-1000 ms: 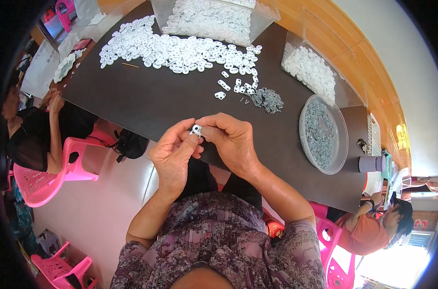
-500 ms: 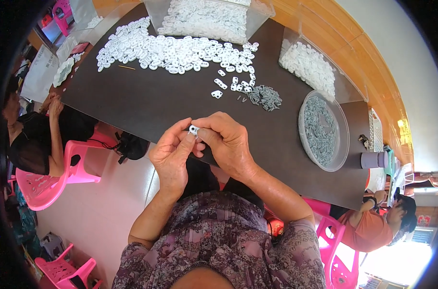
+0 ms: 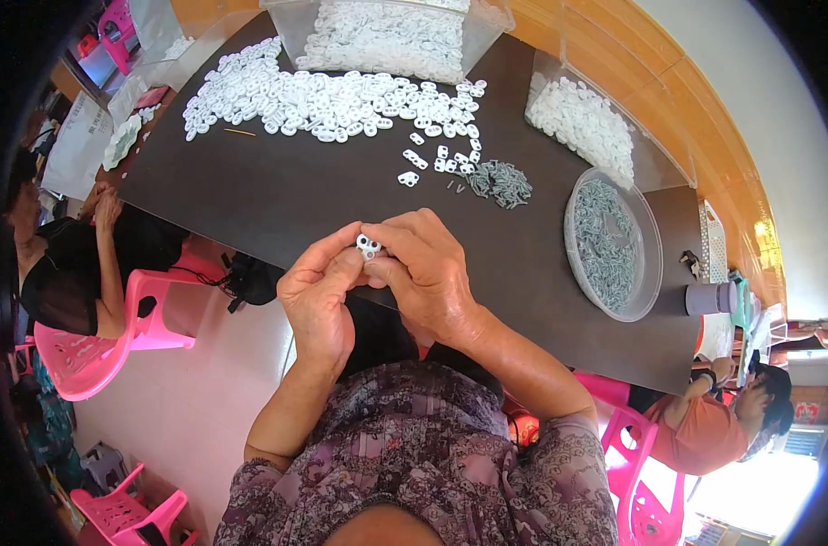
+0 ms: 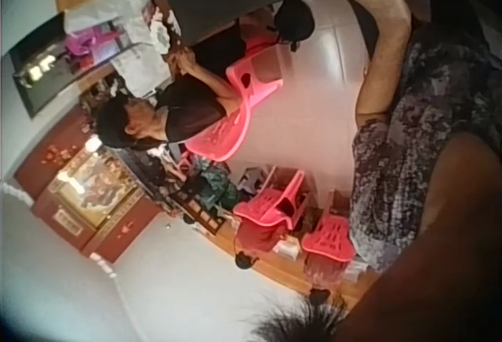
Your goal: The recorder is manually assembling small white plastic components by inserting grey pins into them.
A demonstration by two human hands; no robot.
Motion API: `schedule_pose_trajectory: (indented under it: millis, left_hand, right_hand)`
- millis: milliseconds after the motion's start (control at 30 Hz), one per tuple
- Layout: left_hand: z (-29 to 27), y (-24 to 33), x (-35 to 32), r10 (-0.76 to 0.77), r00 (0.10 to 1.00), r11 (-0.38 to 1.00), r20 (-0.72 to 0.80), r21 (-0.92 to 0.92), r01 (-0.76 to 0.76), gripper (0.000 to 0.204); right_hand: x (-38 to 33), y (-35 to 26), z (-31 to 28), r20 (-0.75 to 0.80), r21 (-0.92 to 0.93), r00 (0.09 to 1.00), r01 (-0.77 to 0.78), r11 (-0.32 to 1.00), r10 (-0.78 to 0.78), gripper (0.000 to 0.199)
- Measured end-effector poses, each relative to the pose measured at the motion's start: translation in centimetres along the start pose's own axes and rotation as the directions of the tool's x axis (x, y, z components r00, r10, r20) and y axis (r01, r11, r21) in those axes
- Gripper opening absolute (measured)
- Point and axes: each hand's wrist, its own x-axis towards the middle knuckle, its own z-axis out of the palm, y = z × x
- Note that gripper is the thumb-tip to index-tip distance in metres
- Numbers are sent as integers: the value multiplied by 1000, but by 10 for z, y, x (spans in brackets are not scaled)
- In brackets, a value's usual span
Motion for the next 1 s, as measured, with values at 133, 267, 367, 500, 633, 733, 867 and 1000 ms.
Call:
schedule_pose_trajectory:
  millis: [133, 267, 367, 500, 633, 733, 867, 1000]
  left_hand:
    - [-1, -1, -1, 29, 999, 999, 23, 35, -30, 23]
    - [-7, -9, 1, 88, 994, 992, 63, 87, -94, 22]
    - [-11, -11, 2, 162, 981, 978, 103, 115, -174, 22]
    - [-5, -7, 1, 103, 992, 993, 71, 57, -107, 21]
    - [-1, -3, -1, 81, 995, 996, 51, 18, -82, 21]
    - [-3, -3, -2, 97, 993, 995, 71, 27, -100, 20]
    - [-3, -3, -3, 80, 993, 996, 87, 26, -83, 20]
    - [-2, -4, -5, 107, 989, 993, 105, 34, -111, 20]
  right_hand:
    - [-1, 0, -2, 58, -51, 998, 32, 998, -29, 33]
    - [1, 0, -4, 38, -79, 996, 86, 993, -83, 33]
    - [1, -2, -3, 31, -90, 996, 88, 992, -85, 32]
    - [1, -3, -2, 38, -104, 993, 115, 988, -112, 32]
    - [0, -2, 1, -27, -61, 994, 100, 993, -102, 33]
    - [1, -1, 1, -31, -105, 988, 149, 983, -153, 34]
    - [-2, 1, 1, -23, -152, 973, 224, 963, -230, 39]
    - [-3, 4, 2, -45, -167, 956, 280, 945, -291, 40]
